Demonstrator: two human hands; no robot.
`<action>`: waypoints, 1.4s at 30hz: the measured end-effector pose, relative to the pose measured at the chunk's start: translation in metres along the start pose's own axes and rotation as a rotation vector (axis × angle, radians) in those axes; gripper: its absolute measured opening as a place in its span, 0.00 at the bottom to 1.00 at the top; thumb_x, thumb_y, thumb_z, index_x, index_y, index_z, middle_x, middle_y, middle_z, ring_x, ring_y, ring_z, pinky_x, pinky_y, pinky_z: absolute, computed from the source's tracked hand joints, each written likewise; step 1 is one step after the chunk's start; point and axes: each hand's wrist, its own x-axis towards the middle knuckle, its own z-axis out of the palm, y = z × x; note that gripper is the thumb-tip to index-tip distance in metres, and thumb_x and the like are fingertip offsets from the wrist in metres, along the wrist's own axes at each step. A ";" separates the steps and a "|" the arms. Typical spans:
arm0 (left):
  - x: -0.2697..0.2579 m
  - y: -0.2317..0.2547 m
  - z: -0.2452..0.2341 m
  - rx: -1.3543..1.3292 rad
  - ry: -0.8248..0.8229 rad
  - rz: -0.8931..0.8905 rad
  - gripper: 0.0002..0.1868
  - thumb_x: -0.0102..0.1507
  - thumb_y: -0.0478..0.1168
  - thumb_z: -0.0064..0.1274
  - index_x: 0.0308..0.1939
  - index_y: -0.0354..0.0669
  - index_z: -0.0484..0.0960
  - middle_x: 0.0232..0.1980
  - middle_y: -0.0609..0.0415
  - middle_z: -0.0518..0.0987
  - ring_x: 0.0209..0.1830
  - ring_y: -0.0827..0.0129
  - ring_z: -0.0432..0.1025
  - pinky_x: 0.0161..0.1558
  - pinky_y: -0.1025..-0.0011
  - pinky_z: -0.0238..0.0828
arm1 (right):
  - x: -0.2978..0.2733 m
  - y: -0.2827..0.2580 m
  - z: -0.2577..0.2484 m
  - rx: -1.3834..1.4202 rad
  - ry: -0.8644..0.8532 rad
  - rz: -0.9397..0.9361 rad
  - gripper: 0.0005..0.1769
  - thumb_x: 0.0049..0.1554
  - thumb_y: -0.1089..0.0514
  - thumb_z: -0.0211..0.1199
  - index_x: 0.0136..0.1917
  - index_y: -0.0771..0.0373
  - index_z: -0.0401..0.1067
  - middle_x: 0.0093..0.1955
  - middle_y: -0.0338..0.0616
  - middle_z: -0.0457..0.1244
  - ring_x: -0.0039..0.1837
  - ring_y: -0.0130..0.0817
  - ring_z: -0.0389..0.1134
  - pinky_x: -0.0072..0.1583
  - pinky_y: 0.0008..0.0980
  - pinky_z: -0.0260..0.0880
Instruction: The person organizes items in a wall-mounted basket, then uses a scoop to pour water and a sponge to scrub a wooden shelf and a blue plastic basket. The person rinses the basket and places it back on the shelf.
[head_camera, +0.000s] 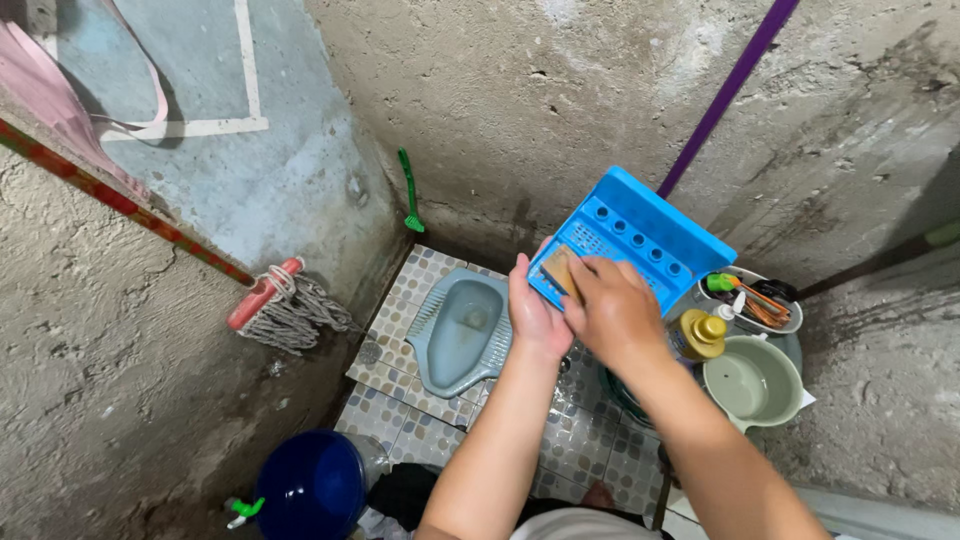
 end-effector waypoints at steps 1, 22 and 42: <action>-0.003 0.002 0.003 0.016 -0.002 0.003 0.33 0.72 0.59 0.27 0.70 0.41 0.68 0.66 0.48 0.75 0.67 0.58 0.69 0.69 0.59 0.62 | 0.002 0.009 -0.004 0.122 -0.050 0.044 0.29 0.48 0.55 0.73 0.62 0.64 0.75 0.59 0.53 0.69 0.59 0.53 0.70 0.59 0.44 0.69; -0.008 0.008 -0.003 0.161 -0.008 -0.125 0.34 0.73 0.64 0.30 0.58 0.38 0.76 0.56 0.47 0.80 0.58 0.59 0.73 0.62 0.62 0.68 | -0.008 0.012 0.011 -0.008 0.033 -0.179 0.20 0.52 0.56 0.70 0.59 0.57 0.75 0.58 0.49 0.67 0.57 0.53 0.67 0.56 0.49 0.69; 0.015 0.001 -0.017 0.229 -0.082 -0.058 0.32 0.78 0.61 0.32 0.58 0.36 0.78 0.54 0.49 0.83 0.49 0.65 0.75 0.52 0.67 0.72 | -0.003 0.017 0.021 0.028 0.122 0.046 0.19 0.49 0.57 0.72 0.55 0.57 0.79 0.58 0.51 0.68 0.58 0.54 0.67 0.58 0.49 0.66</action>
